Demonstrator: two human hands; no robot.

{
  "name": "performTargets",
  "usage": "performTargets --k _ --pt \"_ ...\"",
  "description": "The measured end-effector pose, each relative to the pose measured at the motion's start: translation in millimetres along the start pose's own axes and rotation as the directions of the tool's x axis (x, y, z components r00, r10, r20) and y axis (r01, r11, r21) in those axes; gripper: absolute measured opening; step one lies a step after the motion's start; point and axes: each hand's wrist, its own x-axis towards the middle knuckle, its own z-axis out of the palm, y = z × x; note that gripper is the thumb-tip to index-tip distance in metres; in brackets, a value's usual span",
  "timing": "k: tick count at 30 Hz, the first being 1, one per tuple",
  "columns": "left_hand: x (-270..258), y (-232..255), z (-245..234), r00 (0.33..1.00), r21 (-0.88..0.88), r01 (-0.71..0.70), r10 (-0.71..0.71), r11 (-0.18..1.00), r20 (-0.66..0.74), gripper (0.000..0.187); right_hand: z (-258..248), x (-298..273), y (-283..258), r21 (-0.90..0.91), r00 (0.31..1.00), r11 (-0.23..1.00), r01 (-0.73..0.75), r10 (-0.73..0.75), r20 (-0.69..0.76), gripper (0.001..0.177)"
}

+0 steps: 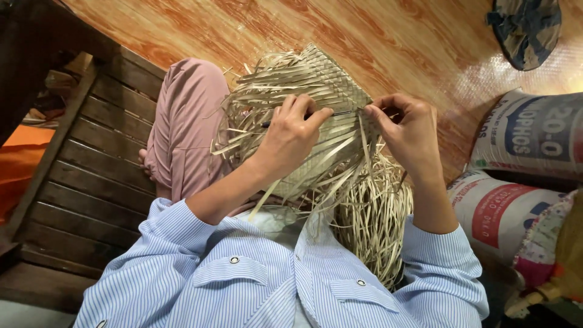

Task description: The person is weaving a hat brim from dried straw or palm leaves, using a small tool to pull strands through the weave.

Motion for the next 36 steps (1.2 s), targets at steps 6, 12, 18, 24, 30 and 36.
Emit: performTargets --k 6,12,18,24,30,36 --pt "2 1 -6 1.0 -0.007 0.01 -0.01 1.0 0.004 0.029 -2 -2 -8 -0.041 1.0 0.999 0.0 0.0 -0.009 0.009" --pt "10 6 -18 1.0 0.049 -0.018 0.019 0.999 -0.011 0.024 2 -3 -1 -0.065 1.0 0.998 0.019 -0.02 -0.024 0.01" --pt "9 6 -19 1.0 0.07 -0.006 0.007 0.998 -0.008 0.023 5 -3 0 -0.106 0.995 0.991 0.087 -0.091 -0.035 0.009" --pt "54 1 -42 0.99 -0.281 0.0 0.039 0.96 0.134 0.019 -3 -6 -12 -0.477 0.972 0.85 0.222 -0.23 0.044 0.015" --pt "102 -8 -38 0.801 -0.516 0.127 0.219 0.847 0.557 0.014 -4 -13 -12 -0.463 0.995 0.881 0.097 -0.102 0.013 0.006" --pt "95 -10 -10 0.774 -0.392 0.223 0.082 0.893 0.628 0.018 -2 -18 -27 -0.456 0.99 0.883 0.108 -0.136 -0.029 0.011"
